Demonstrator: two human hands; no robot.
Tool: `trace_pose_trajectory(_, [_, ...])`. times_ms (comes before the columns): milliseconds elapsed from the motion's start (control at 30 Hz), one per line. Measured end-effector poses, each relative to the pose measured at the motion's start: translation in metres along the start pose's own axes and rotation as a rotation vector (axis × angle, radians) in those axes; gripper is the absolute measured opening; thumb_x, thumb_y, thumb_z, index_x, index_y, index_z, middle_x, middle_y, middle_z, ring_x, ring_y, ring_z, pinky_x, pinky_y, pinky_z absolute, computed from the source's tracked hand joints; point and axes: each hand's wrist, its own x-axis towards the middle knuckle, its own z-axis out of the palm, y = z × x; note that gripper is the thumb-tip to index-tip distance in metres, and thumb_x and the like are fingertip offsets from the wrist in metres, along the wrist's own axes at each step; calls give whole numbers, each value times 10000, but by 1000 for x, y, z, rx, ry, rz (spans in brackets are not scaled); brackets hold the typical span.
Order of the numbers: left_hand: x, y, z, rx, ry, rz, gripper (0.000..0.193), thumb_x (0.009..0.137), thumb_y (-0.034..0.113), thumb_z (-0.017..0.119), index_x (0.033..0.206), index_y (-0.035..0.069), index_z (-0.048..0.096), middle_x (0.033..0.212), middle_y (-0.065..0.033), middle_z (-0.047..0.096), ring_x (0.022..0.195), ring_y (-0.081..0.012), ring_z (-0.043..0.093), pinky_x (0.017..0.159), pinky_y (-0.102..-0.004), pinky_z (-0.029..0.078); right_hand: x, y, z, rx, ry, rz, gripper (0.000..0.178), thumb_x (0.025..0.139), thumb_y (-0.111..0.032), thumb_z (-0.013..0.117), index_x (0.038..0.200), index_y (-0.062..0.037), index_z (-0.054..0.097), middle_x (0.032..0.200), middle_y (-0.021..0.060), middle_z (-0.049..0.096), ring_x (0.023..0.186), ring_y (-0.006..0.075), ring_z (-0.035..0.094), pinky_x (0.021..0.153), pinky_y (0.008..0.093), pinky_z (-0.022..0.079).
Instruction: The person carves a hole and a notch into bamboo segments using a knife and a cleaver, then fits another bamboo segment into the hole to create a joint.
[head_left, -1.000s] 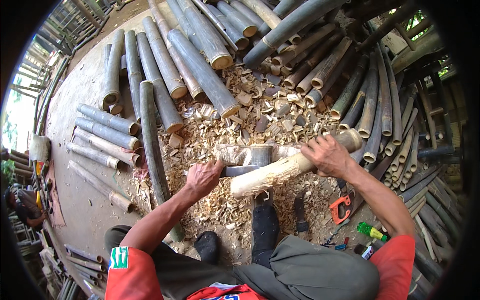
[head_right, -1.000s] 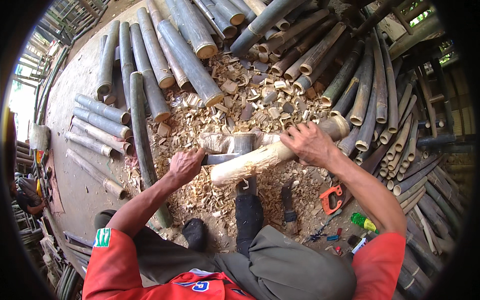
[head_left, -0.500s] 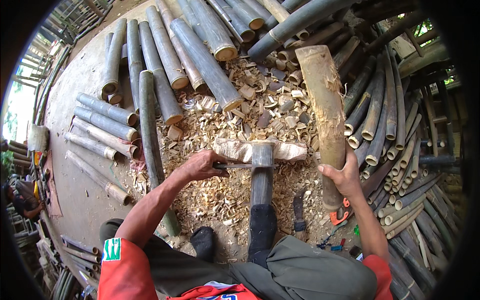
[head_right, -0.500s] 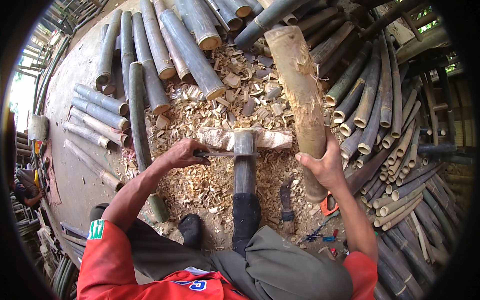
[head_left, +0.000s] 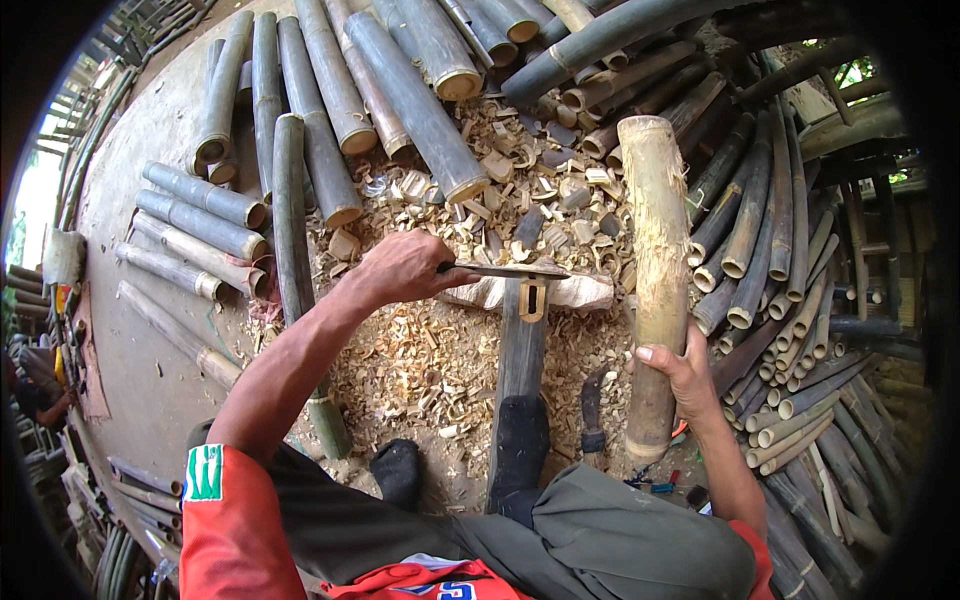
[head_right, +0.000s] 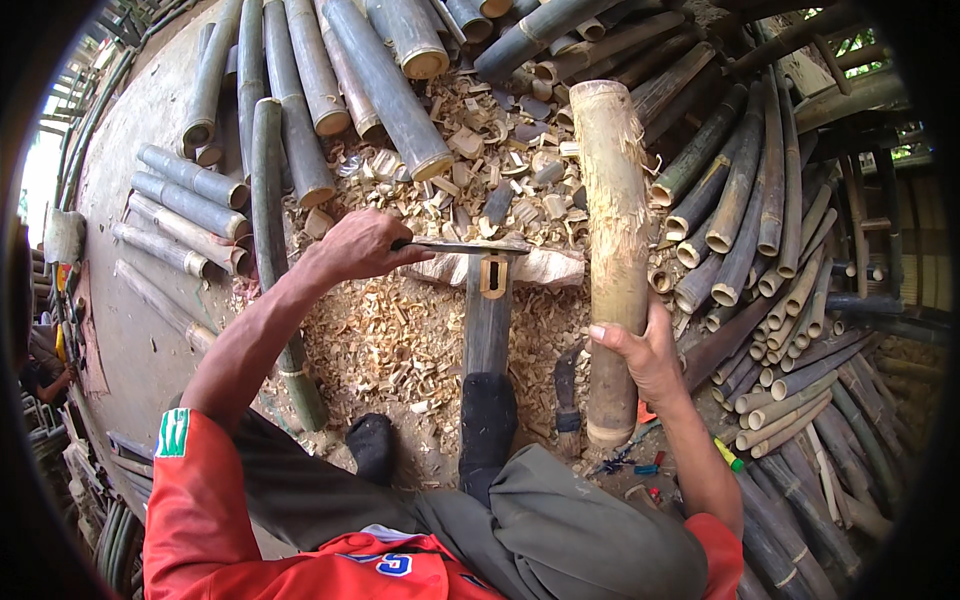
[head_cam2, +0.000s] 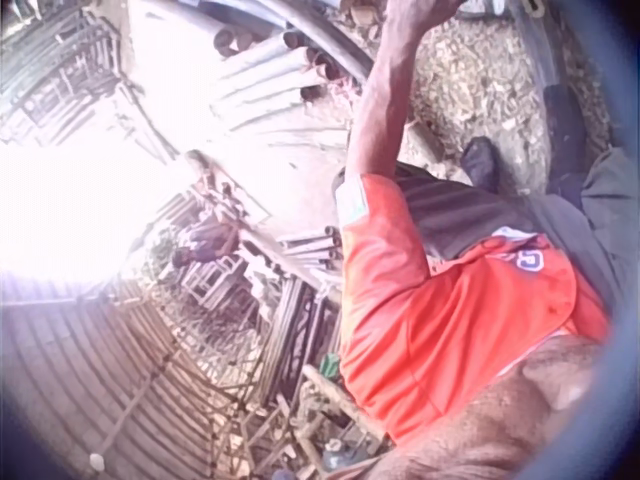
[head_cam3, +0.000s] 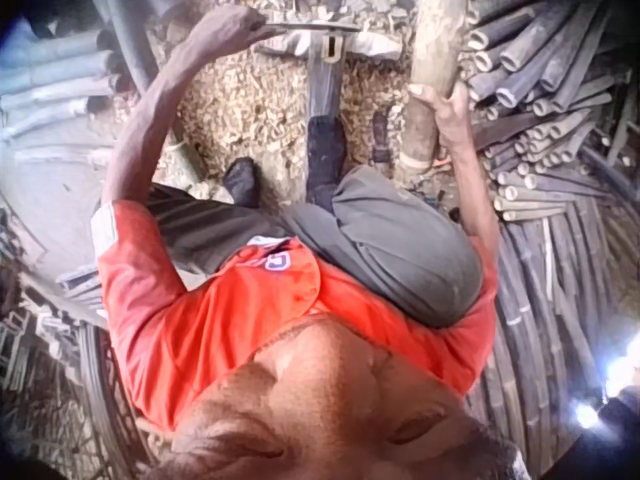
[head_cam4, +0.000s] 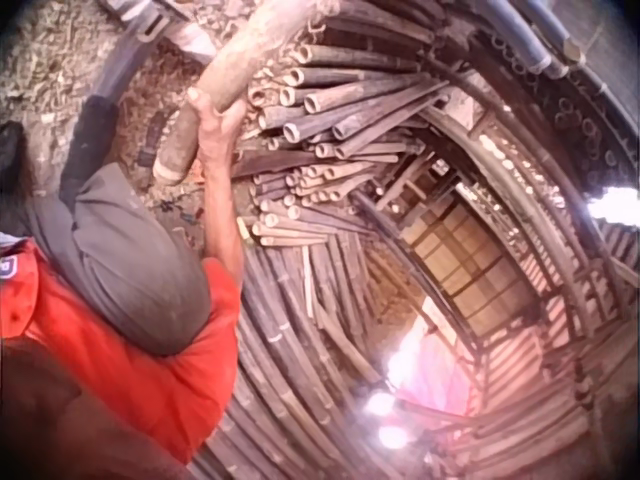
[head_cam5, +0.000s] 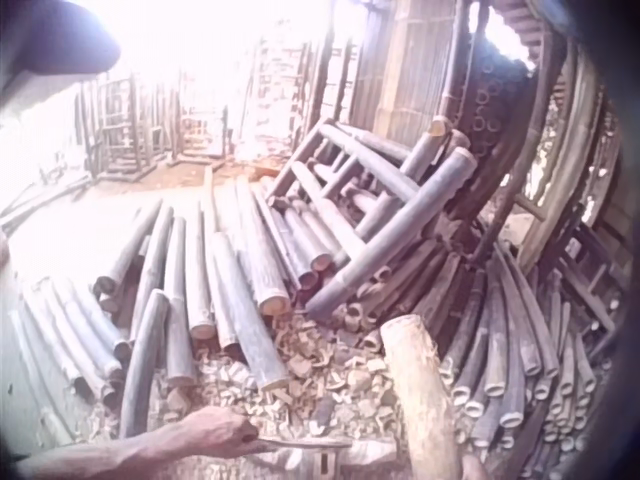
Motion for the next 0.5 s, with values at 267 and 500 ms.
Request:
trace_pose_trajectory(267, [4,-1,7,33,3,-4,693,991,689,605,769,54,775,547,-92,592,489,-231,585,488,-427,472,-6,-11,7,-103,-41,-48,889,766,-372,837,1465,46,481,1188,102,631,1053,185,623,965,350,516])
trace_pose_trajectory(500, [0,-2,9,14,37,19,642,1000,643,634,781,57,782,563,-100,612,496,-253,598,510,-439,507,-6,-14,12,-127,-78,-88,961,768,-388,839,1520,57,440,1305,139,616,1184,227,602,1065,372,469])
